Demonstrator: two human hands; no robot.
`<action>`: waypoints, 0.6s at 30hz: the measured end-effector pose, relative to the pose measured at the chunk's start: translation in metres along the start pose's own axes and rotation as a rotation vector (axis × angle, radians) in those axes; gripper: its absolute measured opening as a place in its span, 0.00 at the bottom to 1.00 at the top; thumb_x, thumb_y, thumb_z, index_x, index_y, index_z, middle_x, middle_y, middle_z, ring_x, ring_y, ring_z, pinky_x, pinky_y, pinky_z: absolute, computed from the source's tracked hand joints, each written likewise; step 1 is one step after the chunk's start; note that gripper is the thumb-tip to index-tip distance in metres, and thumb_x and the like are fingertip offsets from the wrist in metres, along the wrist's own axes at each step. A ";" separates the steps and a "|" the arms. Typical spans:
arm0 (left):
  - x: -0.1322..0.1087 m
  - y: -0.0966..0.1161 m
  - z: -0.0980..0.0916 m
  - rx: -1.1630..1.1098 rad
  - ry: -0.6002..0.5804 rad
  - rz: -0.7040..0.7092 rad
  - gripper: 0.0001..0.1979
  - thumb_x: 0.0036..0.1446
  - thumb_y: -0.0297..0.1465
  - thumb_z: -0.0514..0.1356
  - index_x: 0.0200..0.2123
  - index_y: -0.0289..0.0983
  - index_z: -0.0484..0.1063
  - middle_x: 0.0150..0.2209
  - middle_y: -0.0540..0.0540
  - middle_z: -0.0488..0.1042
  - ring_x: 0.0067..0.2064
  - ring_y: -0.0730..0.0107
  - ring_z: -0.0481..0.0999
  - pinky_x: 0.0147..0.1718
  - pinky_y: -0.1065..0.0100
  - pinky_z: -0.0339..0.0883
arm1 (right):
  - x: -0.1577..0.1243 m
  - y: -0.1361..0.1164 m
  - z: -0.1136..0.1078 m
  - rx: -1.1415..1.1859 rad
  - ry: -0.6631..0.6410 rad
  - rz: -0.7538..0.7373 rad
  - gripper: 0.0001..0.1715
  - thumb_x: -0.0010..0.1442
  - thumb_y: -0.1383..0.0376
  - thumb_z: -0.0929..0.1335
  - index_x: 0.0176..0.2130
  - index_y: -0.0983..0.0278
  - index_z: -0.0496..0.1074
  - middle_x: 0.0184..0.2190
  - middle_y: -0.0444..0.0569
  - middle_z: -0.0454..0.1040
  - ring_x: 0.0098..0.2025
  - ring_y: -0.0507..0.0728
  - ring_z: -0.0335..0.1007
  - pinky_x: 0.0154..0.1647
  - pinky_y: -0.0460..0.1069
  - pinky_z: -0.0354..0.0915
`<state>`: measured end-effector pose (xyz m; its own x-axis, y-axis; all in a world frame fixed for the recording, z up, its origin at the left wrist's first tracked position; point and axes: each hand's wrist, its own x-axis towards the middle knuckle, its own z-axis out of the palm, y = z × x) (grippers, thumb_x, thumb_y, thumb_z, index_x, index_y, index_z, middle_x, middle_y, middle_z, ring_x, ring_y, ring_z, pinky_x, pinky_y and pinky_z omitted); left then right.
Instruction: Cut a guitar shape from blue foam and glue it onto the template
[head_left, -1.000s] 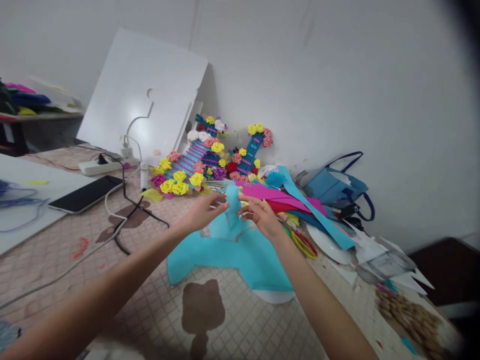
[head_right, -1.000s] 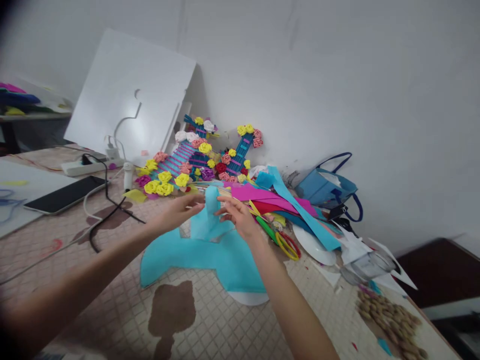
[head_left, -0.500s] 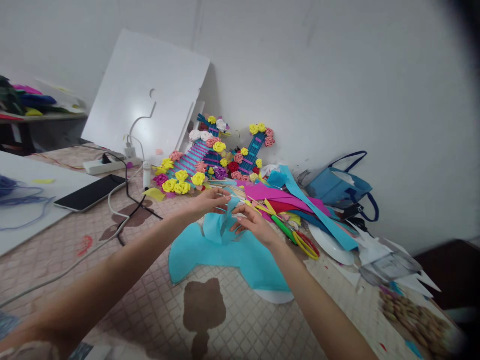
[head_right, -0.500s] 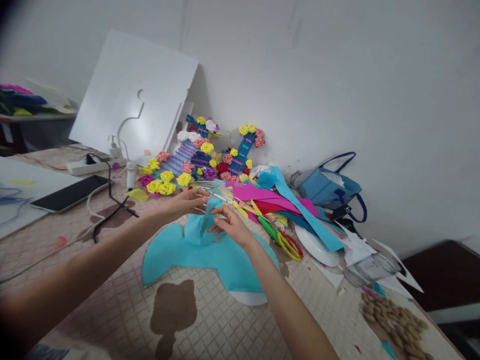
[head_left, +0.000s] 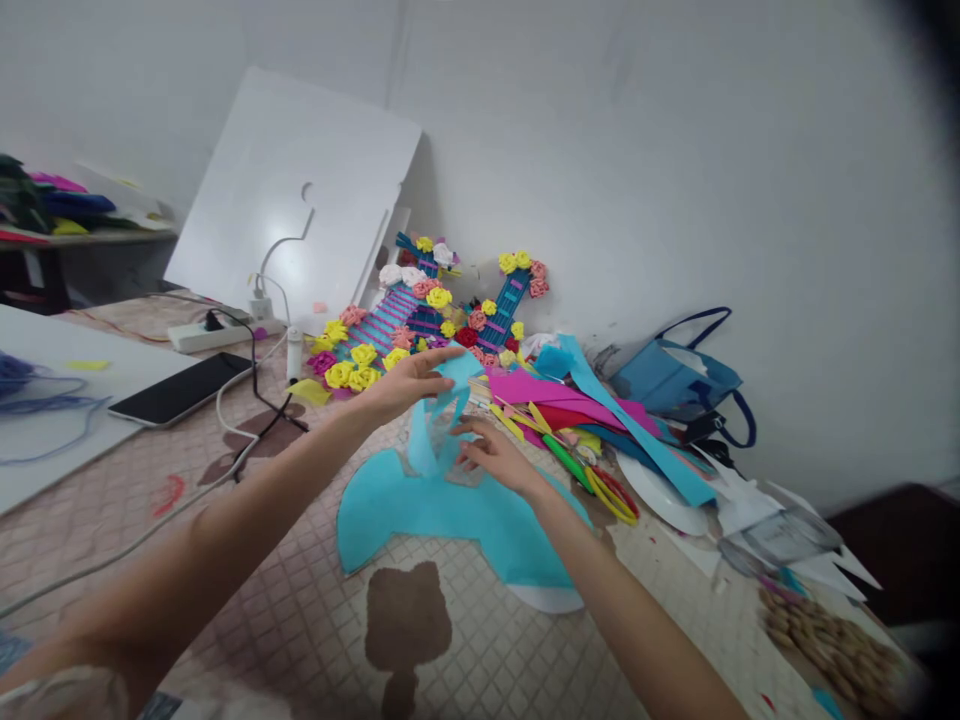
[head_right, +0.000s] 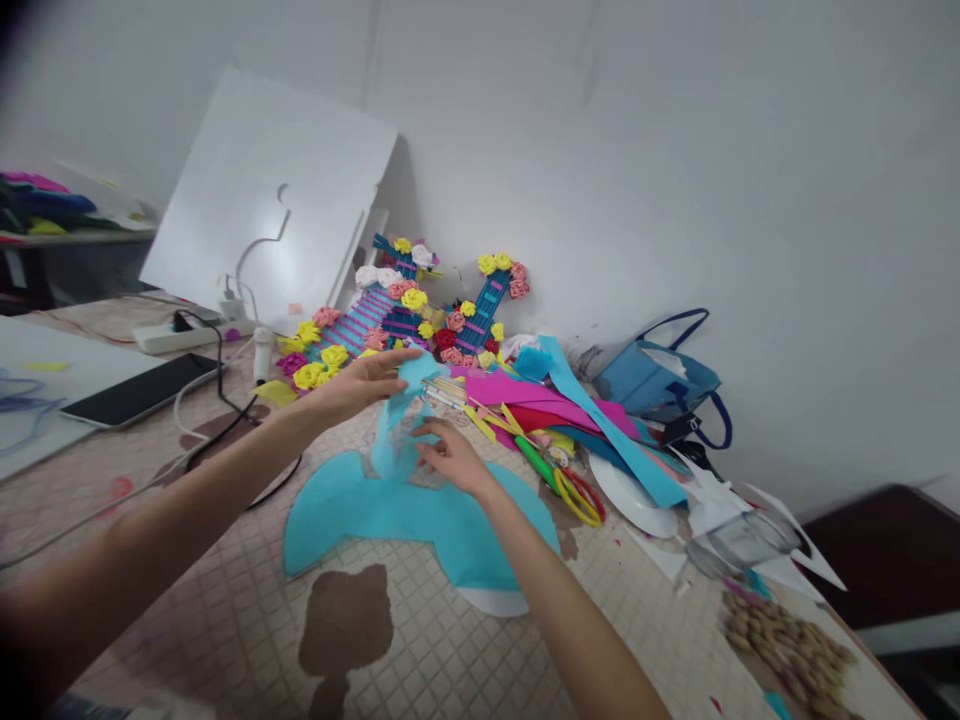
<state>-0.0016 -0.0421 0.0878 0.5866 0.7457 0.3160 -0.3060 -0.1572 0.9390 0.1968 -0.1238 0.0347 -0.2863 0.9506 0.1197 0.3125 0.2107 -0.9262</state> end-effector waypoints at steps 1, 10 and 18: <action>0.002 0.002 0.000 0.000 -0.008 0.021 0.29 0.49 0.30 0.67 0.56 0.38 0.69 0.37 0.48 0.75 0.31 0.77 0.69 0.31 0.72 0.63 | 0.002 0.001 0.000 -0.016 0.013 -0.001 0.14 0.57 0.57 0.69 0.42 0.61 0.74 0.63 0.55 0.57 0.31 0.50 0.75 0.29 0.47 0.70; -0.009 -0.008 -0.004 0.114 -0.140 0.090 0.30 0.53 0.32 0.66 0.59 0.43 0.65 0.63 0.44 0.62 0.62 0.56 0.61 0.58 0.60 0.55 | 0.015 0.014 0.003 0.072 0.153 0.022 0.26 0.52 0.54 0.72 0.49 0.60 0.71 0.51 0.54 0.72 0.30 0.52 0.74 0.26 0.47 0.68; -0.040 -0.001 0.003 0.131 -0.243 -0.024 0.36 0.54 0.32 0.65 0.65 0.46 0.56 0.59 0.41 0.66 0.57 0.59 0.68 0.51 0.63 0.63 | 0.010 -0.011 0.008 0.500 0.223 -0.047 0.34 0.55 0.35 0.61 0.44 0.56 0.72 0.47 0.49 0.77 0.52 0.60 0.71 0.48 0.55 0.70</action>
<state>-0.0226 -0.0733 0.0744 0.7597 0.5758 0.3020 -0.1998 -0.2353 0.9512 0.1830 -0.1180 0.0431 -0.0735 0.9795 0.1876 -0.1801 0.1720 -0.9685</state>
